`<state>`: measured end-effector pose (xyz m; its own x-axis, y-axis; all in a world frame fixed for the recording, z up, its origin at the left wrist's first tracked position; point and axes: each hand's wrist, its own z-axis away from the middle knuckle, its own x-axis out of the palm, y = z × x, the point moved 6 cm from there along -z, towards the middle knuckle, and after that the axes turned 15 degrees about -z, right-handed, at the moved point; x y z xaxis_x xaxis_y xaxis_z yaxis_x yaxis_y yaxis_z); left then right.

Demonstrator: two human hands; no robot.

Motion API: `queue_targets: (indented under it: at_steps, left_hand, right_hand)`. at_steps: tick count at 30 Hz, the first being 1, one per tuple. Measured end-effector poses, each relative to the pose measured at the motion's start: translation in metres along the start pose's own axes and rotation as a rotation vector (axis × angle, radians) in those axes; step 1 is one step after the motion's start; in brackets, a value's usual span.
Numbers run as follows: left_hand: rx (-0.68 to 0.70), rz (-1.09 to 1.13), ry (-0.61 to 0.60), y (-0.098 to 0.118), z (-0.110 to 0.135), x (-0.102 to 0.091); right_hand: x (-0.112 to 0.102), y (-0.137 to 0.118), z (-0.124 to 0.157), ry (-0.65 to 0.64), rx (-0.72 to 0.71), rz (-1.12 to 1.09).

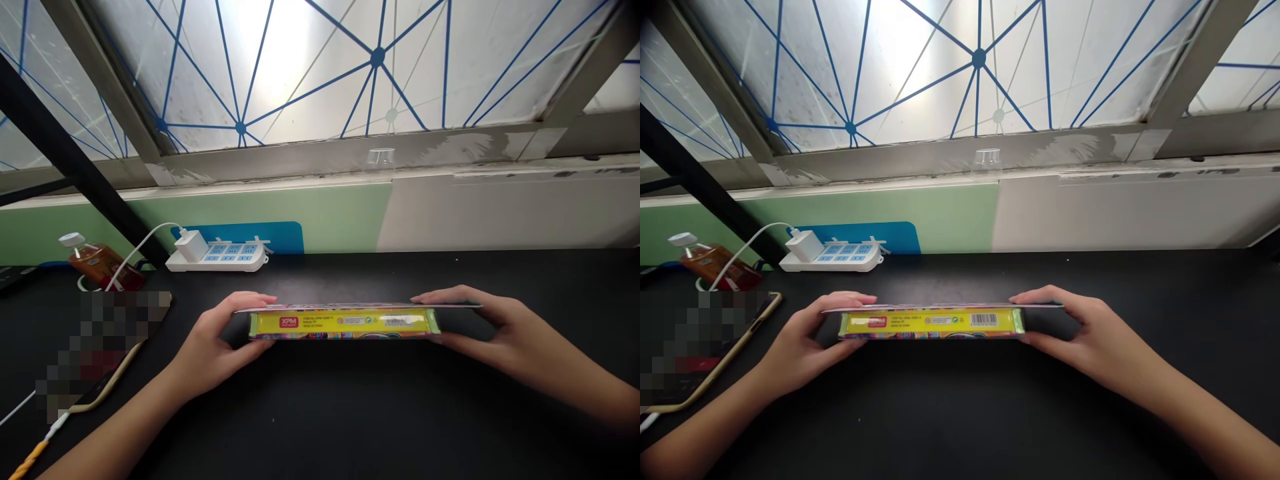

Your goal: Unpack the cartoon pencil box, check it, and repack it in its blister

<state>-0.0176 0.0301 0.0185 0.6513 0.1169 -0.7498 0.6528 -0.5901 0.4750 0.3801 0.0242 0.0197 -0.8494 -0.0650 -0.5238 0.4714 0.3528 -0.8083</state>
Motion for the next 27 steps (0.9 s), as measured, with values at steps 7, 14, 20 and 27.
queue_targets:
  at_steps: [7,14,20,27]
  left_hand:
    - [-0.020,0.104,-0.249,-0.006,0.005,0.010]
    - [0.022,-0.144,-0.400,0.000,0.011,0.023]
    - [-0.006,-0.167,-0.453,-0.006,0.012,0.025]
    - [-0.031,-0.099,-0.471,-0.004,0.004,0.023]
  right_hand:
    - [0.008,-0.009,0.009,-0.131,-0.269,0.198]
    - [0.014,-0.007,0.014,-0.227,-0.304,0.402]
    - [0.049,-0.031,0.009,-0.199,-0.501,0.553]
    - [0.158,-0.090,-0.008,-0.417,-0.596,0.637]
